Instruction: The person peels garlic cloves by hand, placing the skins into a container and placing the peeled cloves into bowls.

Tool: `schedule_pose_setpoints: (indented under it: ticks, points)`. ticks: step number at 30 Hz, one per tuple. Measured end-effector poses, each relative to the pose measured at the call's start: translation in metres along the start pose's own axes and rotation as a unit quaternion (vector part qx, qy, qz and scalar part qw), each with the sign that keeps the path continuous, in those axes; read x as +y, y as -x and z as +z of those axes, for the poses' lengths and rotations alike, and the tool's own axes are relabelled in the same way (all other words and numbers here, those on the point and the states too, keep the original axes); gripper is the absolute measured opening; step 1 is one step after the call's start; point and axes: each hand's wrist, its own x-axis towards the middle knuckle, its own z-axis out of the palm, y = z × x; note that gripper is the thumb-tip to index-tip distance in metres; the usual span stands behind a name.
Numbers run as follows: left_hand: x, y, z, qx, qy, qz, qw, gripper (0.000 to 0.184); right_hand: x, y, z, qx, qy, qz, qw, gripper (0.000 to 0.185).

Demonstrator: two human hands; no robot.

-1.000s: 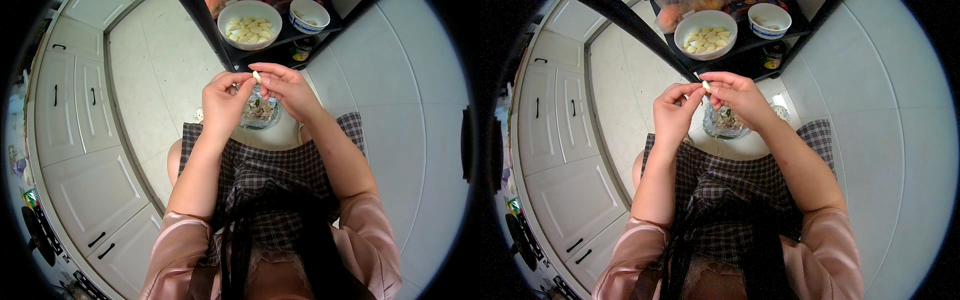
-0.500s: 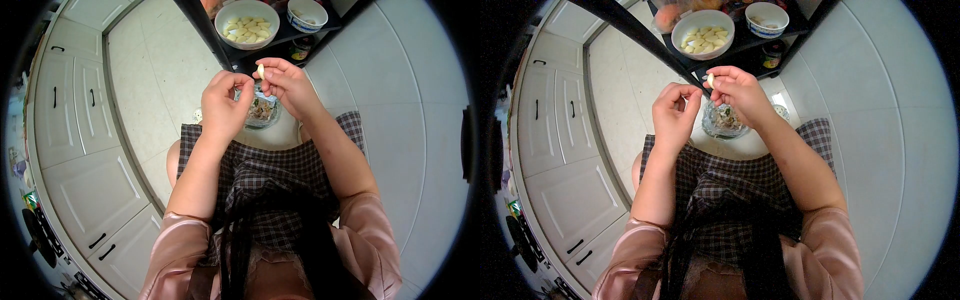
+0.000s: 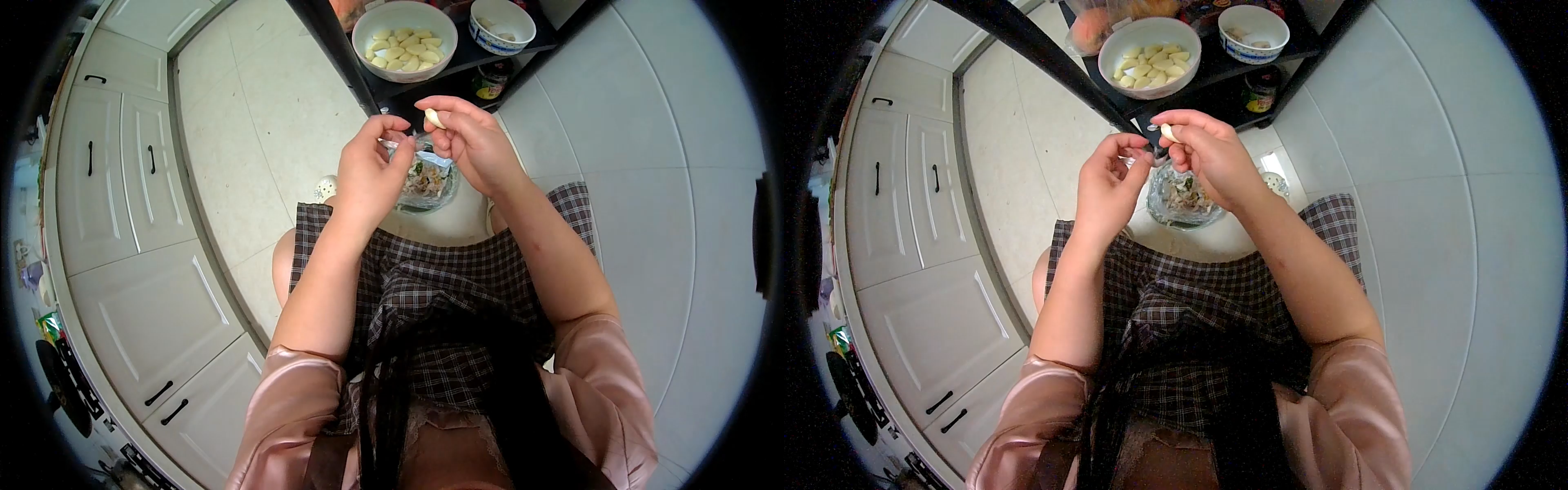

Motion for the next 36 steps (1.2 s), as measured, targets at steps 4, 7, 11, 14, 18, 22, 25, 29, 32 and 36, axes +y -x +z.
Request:
schedule_pose_setpoints:
  ticks: [4, 7, 11, 14, 18, 22, 25, 29, 32, 36]
  points:
    - [-0.005, 0.001, 0.002, -0.061, 0.023, -0.065, 0.996, 0.022, -0.001, 0.0, 0.006, 0.056, 0.139, -0.063, 0.987, 0.025]
    - [-0.003, 0.0, 0.005, -0.1, 0.067, -0.073, 0.99, 0.025, -0.007, -0.009, 0.012, 0.098, 0.189, -0.181, 0.96, 0.026]
    - [0.0, -0.011, 0.004, -0.086, 0.32, -0.227, 0.916, 0.034, -0.017, -0.032, 0.004, 0.094, 0.186, -0.269, 0.94, 0.03]
    - [-0.007, -0.015, 0.001, -0.089, 0.484, -0.248, 0.835, 0.039, -0.015, -0.044, 0.005, 0.078, 0.166, -0.275, 0.944, 0.033]
    - [-0.011, -0.017, -0.003, -0.064, 0.567, -0.243, 0.784, 0.037, -0.013, -0.028, 0.01, 0.082, 0.215, -0.274, 0.934, 0.031]
    - [-0.002, -0.017, -0.003, 0.019, 0.561, -0.213, 0.799, 0.038, -0.004, -0.003, 0.018, -0.041, 0.403, -0.179, 0.897, 0.02]
    - [-0.004, -0.015, -0.005, -0.019, 0.534, -0.166, 0.829, 0.039, 0.014, 0.004, 0.019, -0.035, 0.44, -0.157, 0.883, 0.024]
    - [0.006, -0.011, 0.001, -0.007, 0.478, -0.135, 0.868, 0.037, 0.024, 0.003, 0.016, -0.025, 0.338, -0.102, 0.935, 0.023]
    - [0.007, -0.01, 0.003, -0.025, 0.447, -0.09, 0.89, 0.035, 0.014, 0.003, 0.016, 0.002, 0.255, -0.06, 0.965, 0.02]
    - [0.008, -0.008, -0.006, 0.013, 0.359, -0.125, 0.925, 0.026, 0.002, 0.001, 0.011, 0.014, 0.152, -0.035, 0.988, 0.023]
